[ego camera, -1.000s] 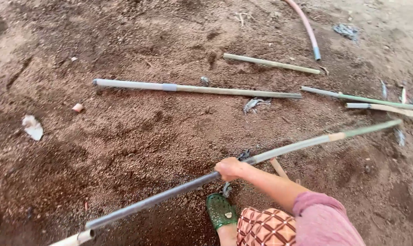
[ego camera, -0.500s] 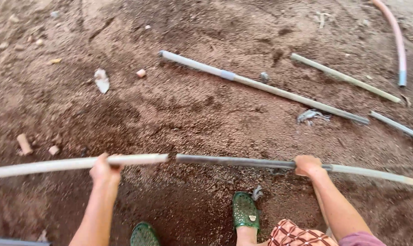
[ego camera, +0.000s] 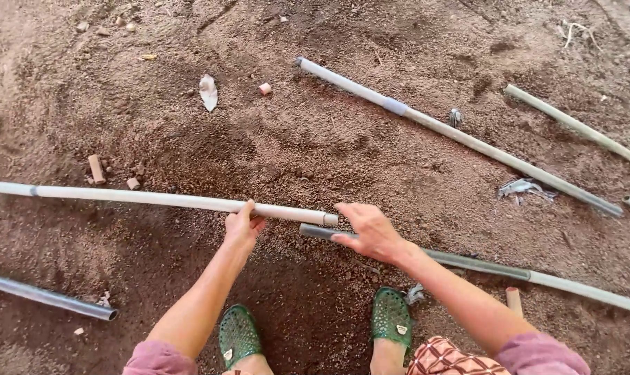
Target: The person kneels on the ground and connects multiple sections of metal and plastic pipes by hand. They pick up individual pipe segments, align the ends, and push them together to form longer continuous pipes.
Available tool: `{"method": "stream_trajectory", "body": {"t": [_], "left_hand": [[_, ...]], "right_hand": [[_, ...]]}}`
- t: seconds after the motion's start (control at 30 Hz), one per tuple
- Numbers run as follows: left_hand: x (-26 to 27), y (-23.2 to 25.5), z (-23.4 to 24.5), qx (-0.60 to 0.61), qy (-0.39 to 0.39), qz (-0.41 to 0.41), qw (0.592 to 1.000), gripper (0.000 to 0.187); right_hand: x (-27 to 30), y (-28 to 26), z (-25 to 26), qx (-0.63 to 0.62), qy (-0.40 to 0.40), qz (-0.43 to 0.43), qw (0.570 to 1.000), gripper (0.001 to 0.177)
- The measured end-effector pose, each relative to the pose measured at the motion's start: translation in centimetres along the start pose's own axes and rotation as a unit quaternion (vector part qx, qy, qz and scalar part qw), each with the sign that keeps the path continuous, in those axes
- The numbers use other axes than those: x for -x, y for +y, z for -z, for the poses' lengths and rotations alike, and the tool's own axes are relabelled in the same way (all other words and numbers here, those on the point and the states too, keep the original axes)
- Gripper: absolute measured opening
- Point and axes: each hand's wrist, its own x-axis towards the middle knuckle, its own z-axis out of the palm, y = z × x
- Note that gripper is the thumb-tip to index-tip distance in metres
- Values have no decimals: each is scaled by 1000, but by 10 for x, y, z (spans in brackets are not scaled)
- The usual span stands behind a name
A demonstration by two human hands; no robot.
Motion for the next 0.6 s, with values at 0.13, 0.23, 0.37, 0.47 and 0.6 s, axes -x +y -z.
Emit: {"method": "stream_trajectory", "body": {"t": [0.13,0.23,0.37,0.47,0.6], "left_hand": [[34,16,7,-111,-52,51,991,56],[64,31,12,-481,-89,-95,867,56],[112,44,-18,-728,-146,-463,483,68],[54,5,-12,-782,-242,-422,390,35],[48,12,-3,-777,-344,-322,418,20]], "right_hand": [[-16,12,-51,13,-100,-31,994,39],[-14,20,-63,-23,-106,-75,991,32],[-8,-20,-37,-68,-146,-114,980,28],[-10,-53,-10,-110,-193,-118,968,31],[11,-20,-7,-143,-224,-144,953,61]]}}
